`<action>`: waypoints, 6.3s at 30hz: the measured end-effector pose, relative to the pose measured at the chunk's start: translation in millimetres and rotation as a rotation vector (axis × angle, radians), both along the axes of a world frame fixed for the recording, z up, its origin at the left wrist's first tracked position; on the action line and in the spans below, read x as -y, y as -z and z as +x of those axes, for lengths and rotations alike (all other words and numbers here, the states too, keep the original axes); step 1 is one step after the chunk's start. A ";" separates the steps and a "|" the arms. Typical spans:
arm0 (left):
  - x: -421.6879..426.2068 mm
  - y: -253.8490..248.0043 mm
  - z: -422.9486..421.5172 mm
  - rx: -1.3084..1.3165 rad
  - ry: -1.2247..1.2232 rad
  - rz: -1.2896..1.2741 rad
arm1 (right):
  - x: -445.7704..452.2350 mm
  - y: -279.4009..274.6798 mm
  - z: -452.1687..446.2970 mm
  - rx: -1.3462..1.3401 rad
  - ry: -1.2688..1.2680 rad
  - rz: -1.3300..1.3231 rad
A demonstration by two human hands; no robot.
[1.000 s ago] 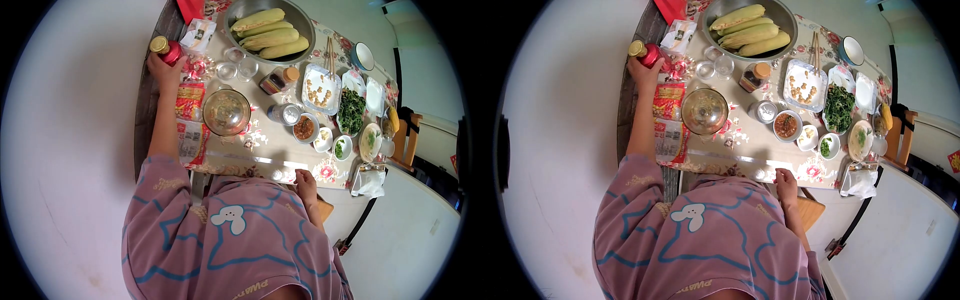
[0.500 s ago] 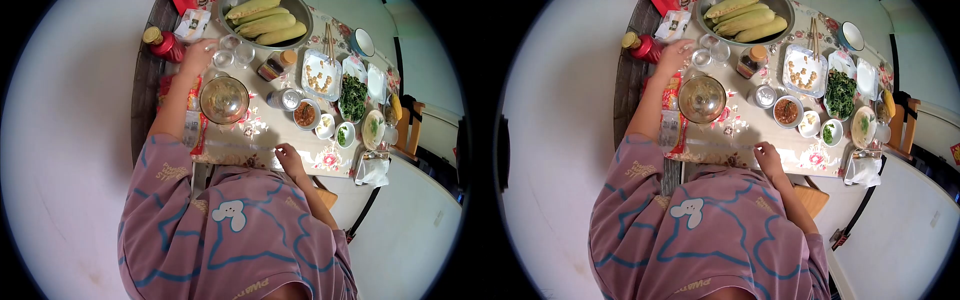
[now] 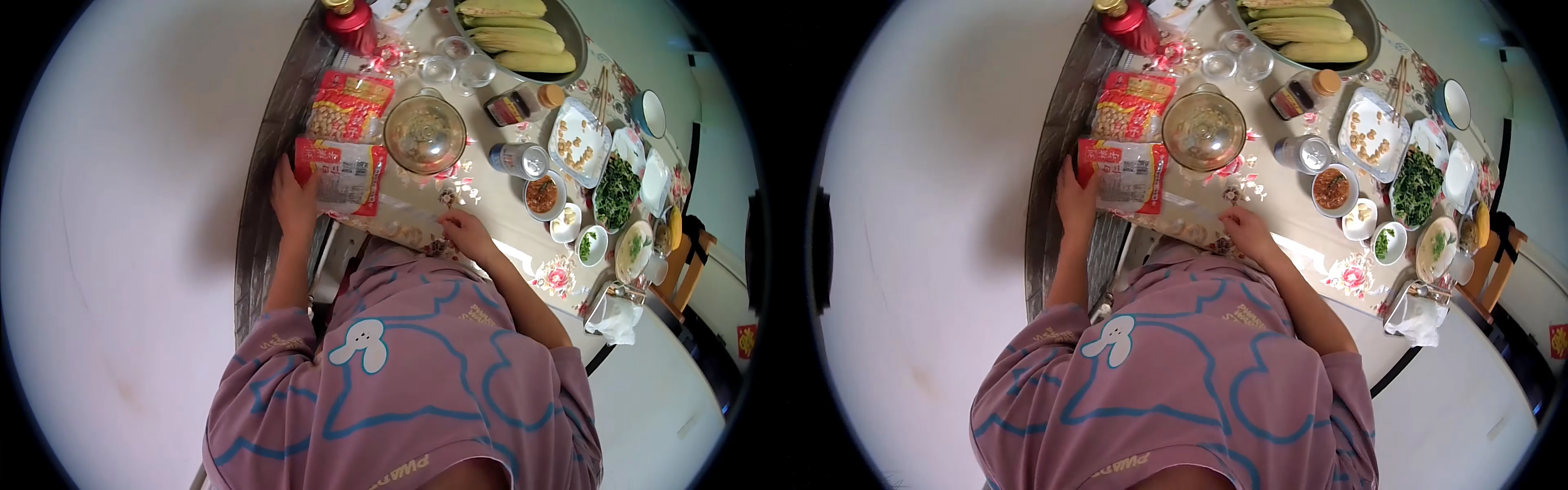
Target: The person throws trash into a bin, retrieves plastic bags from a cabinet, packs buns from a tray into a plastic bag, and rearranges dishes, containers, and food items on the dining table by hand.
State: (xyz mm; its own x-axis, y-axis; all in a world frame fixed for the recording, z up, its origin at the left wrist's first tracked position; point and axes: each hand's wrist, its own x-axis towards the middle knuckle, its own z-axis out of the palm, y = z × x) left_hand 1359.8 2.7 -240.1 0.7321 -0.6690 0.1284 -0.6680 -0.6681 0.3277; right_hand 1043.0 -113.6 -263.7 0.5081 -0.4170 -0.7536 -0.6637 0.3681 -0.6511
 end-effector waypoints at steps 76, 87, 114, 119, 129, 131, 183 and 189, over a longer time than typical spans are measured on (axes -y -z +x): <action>173.0 -61.9 38.4 -1.355 -0.039 -0.872 | 68.2 -14.6 59.3 0.103 0.435 -0.123; 155.9 -24.8 58.4 -1.365 -0.239 -0.648 | 76.8 -5.3 64.4 0.102 0.585 0.047; 146.3 -69.0 40.7 -1.060 -0.127 -0.479 | 18.8 -2.9 23.9 0.093 0.298 -0.059; 161.5 -98.3 5.3 -0.330 0.103 -0.707 | -5.3 -0.2 -33.2 -0.010 0.432 0.022; 269.6 -107.8 -125.3 -0.493 1.002 -0.239 | -26.2 -7.6 -82.1 -0.046 0.600 0.028; 286.8 -81.3 -132.5 -0.756 1.087 -0.107 | -26.8 -14.0 -85.9 -0.043 0.626 0.031; 205.9 -58.7 -232.1 -0.306 1.147 -0.051 | -34.0 -0.3 -128.3 -0.049 0.670 -0.034; 201.5 -71.4 -213.8 -0.350 1.071 -0.114 | -30.7 -1.5 -134.4 -0.056 0.678 0.027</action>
